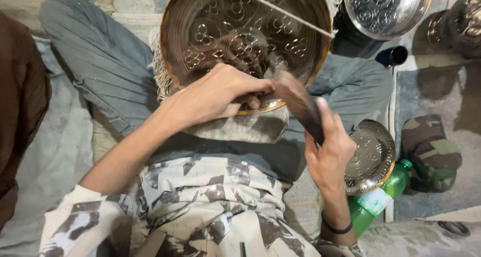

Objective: The person sits cross-legged and repeatedly hammers a small metal punch held against a decorative metal plate. The plate rests on a cushion on the lap while the person uses a wooden mallet to strike the punch and shape the surface.

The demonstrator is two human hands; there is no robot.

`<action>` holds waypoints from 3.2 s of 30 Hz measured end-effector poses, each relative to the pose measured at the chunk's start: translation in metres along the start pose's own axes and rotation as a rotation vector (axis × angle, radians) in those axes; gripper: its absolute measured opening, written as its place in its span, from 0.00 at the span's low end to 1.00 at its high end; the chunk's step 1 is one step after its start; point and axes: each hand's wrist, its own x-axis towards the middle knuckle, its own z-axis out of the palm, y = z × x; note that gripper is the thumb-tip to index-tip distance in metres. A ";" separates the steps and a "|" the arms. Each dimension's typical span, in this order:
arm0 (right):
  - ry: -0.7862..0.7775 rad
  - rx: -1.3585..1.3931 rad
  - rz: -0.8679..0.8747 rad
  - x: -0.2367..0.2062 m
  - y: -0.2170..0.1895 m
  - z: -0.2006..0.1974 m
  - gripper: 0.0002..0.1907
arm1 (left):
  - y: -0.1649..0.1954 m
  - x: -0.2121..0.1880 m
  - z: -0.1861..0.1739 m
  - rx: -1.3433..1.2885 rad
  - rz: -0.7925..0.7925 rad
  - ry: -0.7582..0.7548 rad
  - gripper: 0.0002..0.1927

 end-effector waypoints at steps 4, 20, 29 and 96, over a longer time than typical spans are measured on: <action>0.098 0.647 0.356 0.001 0.003 0.000 0.40 | -0.002 0.000 0.002 0.059 -0.012 0.001 0.27; 0.051 0.351 0.105 0.032 0.002 -0.007 0.29 | -0.005 -0.003 0.002 0.062 0.011 0.007 0.30; -0.191 0.007 -0.106 0.078 -0.024 -0.045 0.41 | 0.009 -0.018 0.022 0.167 -0.176 0.197 0.25; 0.109 0.035 -0.033 0.001 0.005 -0.019 0.51 | 0.001 0.008 -0.004 0.050 -0.119 -0.151 0.27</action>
